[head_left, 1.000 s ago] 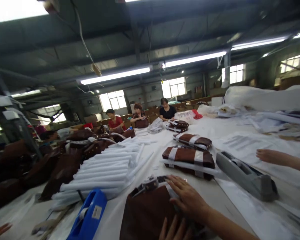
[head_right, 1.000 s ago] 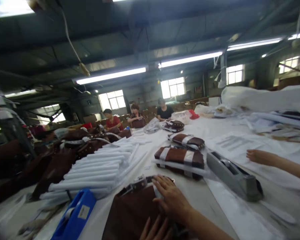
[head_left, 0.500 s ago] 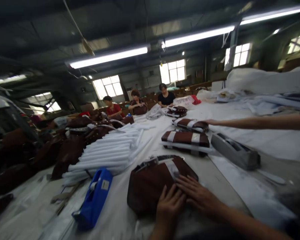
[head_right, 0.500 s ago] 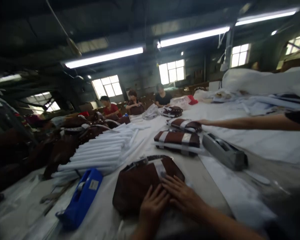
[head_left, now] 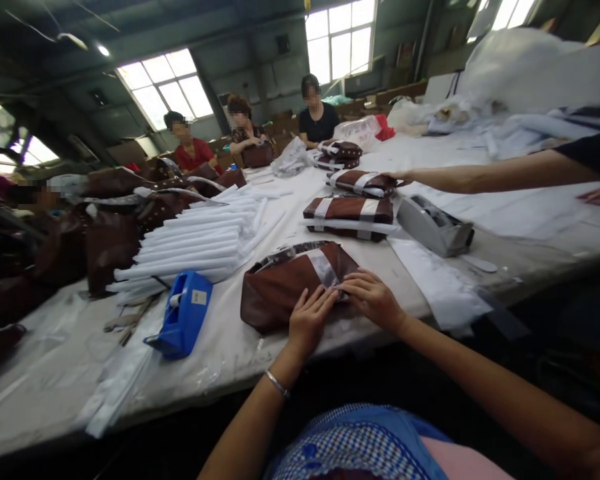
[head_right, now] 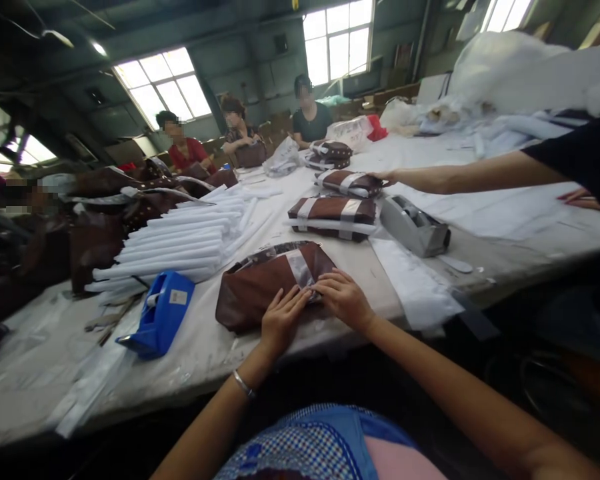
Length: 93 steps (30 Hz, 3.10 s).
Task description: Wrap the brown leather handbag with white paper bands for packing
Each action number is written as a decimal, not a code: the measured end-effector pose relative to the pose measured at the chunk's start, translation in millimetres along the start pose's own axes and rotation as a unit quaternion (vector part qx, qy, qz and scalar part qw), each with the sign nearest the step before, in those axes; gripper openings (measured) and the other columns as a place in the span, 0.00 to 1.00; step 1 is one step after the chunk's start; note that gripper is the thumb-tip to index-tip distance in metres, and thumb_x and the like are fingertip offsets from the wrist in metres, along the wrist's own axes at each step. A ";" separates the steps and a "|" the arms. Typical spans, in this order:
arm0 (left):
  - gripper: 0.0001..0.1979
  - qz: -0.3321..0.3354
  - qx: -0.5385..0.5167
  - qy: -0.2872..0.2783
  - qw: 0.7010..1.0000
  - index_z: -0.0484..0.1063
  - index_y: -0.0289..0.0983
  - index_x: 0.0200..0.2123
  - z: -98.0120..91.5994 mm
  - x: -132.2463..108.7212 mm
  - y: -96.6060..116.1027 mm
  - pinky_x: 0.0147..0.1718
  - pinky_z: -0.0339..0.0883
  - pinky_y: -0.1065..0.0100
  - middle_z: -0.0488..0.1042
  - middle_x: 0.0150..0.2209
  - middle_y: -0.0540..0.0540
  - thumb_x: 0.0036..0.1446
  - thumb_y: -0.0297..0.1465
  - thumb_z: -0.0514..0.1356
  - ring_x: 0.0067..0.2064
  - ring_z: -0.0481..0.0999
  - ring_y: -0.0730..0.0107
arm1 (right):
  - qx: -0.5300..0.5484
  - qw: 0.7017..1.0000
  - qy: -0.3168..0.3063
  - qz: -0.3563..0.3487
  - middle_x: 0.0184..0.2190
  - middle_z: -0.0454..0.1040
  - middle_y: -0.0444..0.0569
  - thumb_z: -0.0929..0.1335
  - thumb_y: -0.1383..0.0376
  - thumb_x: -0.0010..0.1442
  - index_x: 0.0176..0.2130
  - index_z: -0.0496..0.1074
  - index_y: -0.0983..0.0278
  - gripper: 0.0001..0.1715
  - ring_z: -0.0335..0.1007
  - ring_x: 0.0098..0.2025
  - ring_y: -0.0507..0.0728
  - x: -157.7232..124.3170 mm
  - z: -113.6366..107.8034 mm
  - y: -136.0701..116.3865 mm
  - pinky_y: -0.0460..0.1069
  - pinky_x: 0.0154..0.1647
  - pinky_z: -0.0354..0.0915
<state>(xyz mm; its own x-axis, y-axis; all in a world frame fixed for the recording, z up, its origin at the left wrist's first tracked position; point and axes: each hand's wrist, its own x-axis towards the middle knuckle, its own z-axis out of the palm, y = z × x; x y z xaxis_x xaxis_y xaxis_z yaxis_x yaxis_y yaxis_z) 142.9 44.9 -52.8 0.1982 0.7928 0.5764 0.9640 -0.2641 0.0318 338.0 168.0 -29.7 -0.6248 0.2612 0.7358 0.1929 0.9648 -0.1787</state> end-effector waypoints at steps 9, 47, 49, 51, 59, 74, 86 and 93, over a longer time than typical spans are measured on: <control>0.31 -0.029 -0.005 -0.001 1.000 0.53 0.43 0.69 -1.2 0.6 1.8 0.67 0.58 0.56 0.60 0.68 0.48 0.65 0.19 0.49 0.66 0.64 0.70 | 0.072 0.997 -0.008 -0.026 0.41 0.82 0.44 0.69 0.66 0.66 0.45 0.79 0.55 0.10 0.77 0.42 0.54 6.7 -5.3 8.5 0.57 0.58 0.67; 0.28 0.033 0.038 -0.051 0.997 0.59 0.50 0.66 -6.2 0.6 -0.6 0.68 0.56 0.50 0.64 0.66 0.50 0.66 0.24 0.55 0.69 0.59 0.63 | 0.129 0.988 -0.078 -0.039 0.45 0.81 0.49 0.69 0.63 0.66 0.52 0.74 0.60 0.14 0.78 0.49 0.57 -54.1 -25.8 -29.0 0.57 0.61 0.69; 0.28 0.031 0.037 -0.052 0.997 0.59 0.51 0.66 -5.5 0.4 -0.3 0.68 0.56 0.50 0.64 0.66 0.51 0.67 0.25 0.54 0.69 0.59 0.63 | 0.084 0.996 -0.032 -0.003 0.48 0.80 0.49 0.69 0.65 0.66 0.53 0.73 0.59 0.15 0.75 0.53 0.58 -39.5 -25.2 -25.5 0.58 0.62 0.66; 0.27 0.028 0.035 -0.049 0.998 0.58 0.51 0.66 -4.9 0.3 -0.4 0.68 0.55 0.50 0.64 0.66 0.52 0.67 0.25 0.54 0.69 0.59 0.64 | 0.026 0.999 -0.009 0.029 0.53 0.78 0.50 0.69 0.66 0.65 0.51 0.73 0.59 0.14 0.70 0.59 0.61 -24.4 -17.7 -18.1 0.61 0.65 0.62; 0.31 -0.026 -0.044 -0.051 0.997 0.55 0.45 0.68 -13.1 7.5 9.3 0.69 0.53 0.51 0.67 0.64 0.50 0.63 0.26 0.56 0.68 0.62 0.63 | -0.013 0.996 -0.035 0.076 0.53 0.74 0.54 0.69 0.64 0.64 0.45 0.69 0.60 0.08 0.67 0.59 0.64 -11.2 20.0 4.4 0.64 0.65 0.60; 0.16 -0.121 0.012 0.035 0.992 0.71 0.46 0.57 7.6 18.5 29.1 0.66 0.58 0.53 0.77 0.55 0.48 0.67 0.31 0.56 0.57 0.75 0.63 | -0.006 0.998 -0.055 0.023 0.58 0.72 0.54 0.65 0.71 0.66 0.52 0.68 0.60 0.16 0.63 0.64 0.62 -35.3 -10.4 -11.6 0.64 0.67 0.60; 0.17 -0.118 0.002 0.029 0.993 0.71 0.46 0.56 5.0 19.4 28.9 0.67 0.57 0.54 0.77 0.54 0.48 0.66 0.29 0.56 0.58 0.74 0.64 | 0.097 0.987 -0.109 -0.069 0.52 0.78 0.51 0.61 0.76 0.65 0.59 0.70 0.62 0.26 0.71 0.59 0.58 -60.6 -3.2 -19.7 0.62 0.64 0.66; 0.17 -0.101 0.059 0.047 0.992 0.72 0.46 0.56 8.8 17.1 28.2 0.65 0.59 0.54 0.76 0.52 0.46 0.66 0.28 0.57 0.54 0.75 0.64 | 0.120 0.987 -0.089 -0.066 0.50 0.80 0.53 0.59 0.75 0.68 0.53 0.75 0.62 0.23 0.76 0.53 0.56 -64.9 -8.7 -23.2 0.55 0.57 0.73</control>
<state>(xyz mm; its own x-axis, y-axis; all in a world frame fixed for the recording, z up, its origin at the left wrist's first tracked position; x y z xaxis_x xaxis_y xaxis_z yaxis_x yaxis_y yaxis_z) 175.1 55.8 -49.2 -0.0134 0.7663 0.6424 0.9974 -0.0350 0.0626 380.6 128.5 -67.6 -0.7592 0.1128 0.6410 -0.0706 0.9648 -0.2534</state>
